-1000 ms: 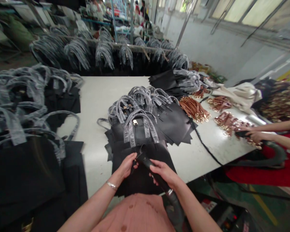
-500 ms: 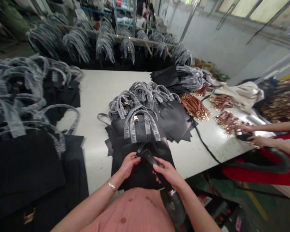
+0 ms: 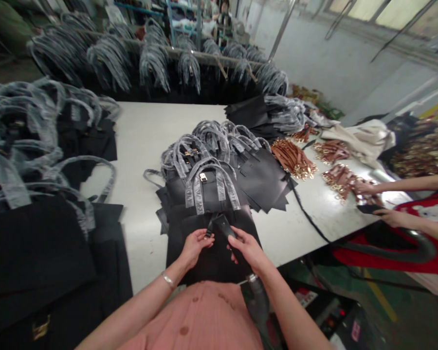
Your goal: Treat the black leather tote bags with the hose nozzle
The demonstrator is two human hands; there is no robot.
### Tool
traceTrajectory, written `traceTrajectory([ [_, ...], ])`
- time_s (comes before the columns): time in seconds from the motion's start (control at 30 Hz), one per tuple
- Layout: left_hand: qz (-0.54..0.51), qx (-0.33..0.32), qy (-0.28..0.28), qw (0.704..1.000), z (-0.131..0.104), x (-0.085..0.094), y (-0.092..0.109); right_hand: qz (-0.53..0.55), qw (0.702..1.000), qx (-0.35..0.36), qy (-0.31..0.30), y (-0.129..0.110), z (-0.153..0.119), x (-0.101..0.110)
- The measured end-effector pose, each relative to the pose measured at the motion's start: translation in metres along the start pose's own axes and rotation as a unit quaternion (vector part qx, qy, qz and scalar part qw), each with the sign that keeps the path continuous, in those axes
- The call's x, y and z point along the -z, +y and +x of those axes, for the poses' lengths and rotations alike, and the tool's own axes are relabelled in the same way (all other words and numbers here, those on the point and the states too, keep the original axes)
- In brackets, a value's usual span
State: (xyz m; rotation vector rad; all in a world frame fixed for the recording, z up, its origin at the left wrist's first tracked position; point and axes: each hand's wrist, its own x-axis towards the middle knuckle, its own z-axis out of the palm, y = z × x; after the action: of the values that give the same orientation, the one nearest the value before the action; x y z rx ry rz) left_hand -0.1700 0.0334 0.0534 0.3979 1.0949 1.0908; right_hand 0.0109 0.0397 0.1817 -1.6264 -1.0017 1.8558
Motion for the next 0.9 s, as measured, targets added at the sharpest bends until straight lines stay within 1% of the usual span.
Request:
traceTrajectory([
  [0.1,0.065,-0.021,-0.011,0.998,0.001,0.000,-0.004,-0.006,0.999,-0.031,-0.041,0.001,-0.005,0.004],
  [0.17,0.121,-0.032,-0.022,0.992,0.002,0.001,-0.003,-0.008,0.997,-0.049,-0.057,0.004,-0.005,0.001],
  [0.23,0.155,-0.039,-0.027,0.987,0.003,0.004,0.006,-0.007,0.998,-0.044,-0.049,0.005,-0.002,-0.004],
  [0.27,0.186,-0.058,-0.022,0.981,0.004,0.006,0.012,-0.006,0.999,-0.034,-0.040,0.005,0.000,-0.007],
  [0.3,0.239,-0.093,-0.012,0.966,0.005,0.008,0.020,-0.005,0.999,-0.023,-0.031,0.005,0.003,-0.009],
  [0.33,0.311,-0.139,0.005,0.940,0.007,0.010,0.029,-0.004,1.000,-0.012,-0.022,0.004,0.005,-0.009],
  [0.37,0.393,-0.187,0.027,0.900,0.009,0.012,0.038,-0.003,1.000,-0.004,-0.013,0.002,0.006,-0.008],
  [0.4,0.473,-0.225,0.049,0.850,0.011,0.014,0.046,-0.003,1.000,0.003,-0.003,0.002,0.007,-0.006],
  [0.43,0.540,-0.248,0.066,0.802,0.014,0.015,0.053,-0.002,1.000,0.008,0.008,0.001,0.007,-0.004],
  [0.47,0.587,-0.251,0.074,0.766,0.017,0.017,0.059,0.000,1.000,0.011,0.020,0.001,0.007,0.000],
  [0.5,0.621,-0.245,0.075,0.741,0.020,0.018,0.064,0.002,0.999,0.014,0.033,0.002,0.007,0.004],
  [0.53,0.642,-0.238,0.069,0.725,0.023,0.019,0.067,0.005,0.999,0.017,0.046,0.004,0.007,0.008],
  [0.57,0.653,-0.233,0.061,0.718,0.027,0.020,0.069,0.008,0.998,0.019,0.058,0.005,0.007,0.011],
  [0.6,0.654,-0.226,0.055,0.720,0.030,0.021,0.071,0.011,0.997,0.021,0.069,0.008,0.007,0.015],
  [0.63,0.648,-0.218,0.052,0.728,0.033,0.022,0.071,0.015,0.997,0.023,0.077,0.010,0.006,0.018],
  [0.7,0.629,-0.194,0.053,0.751,0.039,0.026,0.072,0.022,0.995,0.026,0.089,0.014,0.006,0.023],
  [0.73,0.611,-0.174,0.052,0.770,0.041,0.028,0.072,0.026,0.995,0.027,0.093,0.017,0.005,0.026],
  [0.8,0.558,-0.125,0.038,0.820,0.046,0.031,0.073,0.032,0.994,0.028,0.098,0.021,0.004,0.028],
  [0.9,0.448,-0.088,0.002,0.890,0.050,0.032,0.073,0.038,0.994,0.028,0.103,0.026,0.004,0.029],
])
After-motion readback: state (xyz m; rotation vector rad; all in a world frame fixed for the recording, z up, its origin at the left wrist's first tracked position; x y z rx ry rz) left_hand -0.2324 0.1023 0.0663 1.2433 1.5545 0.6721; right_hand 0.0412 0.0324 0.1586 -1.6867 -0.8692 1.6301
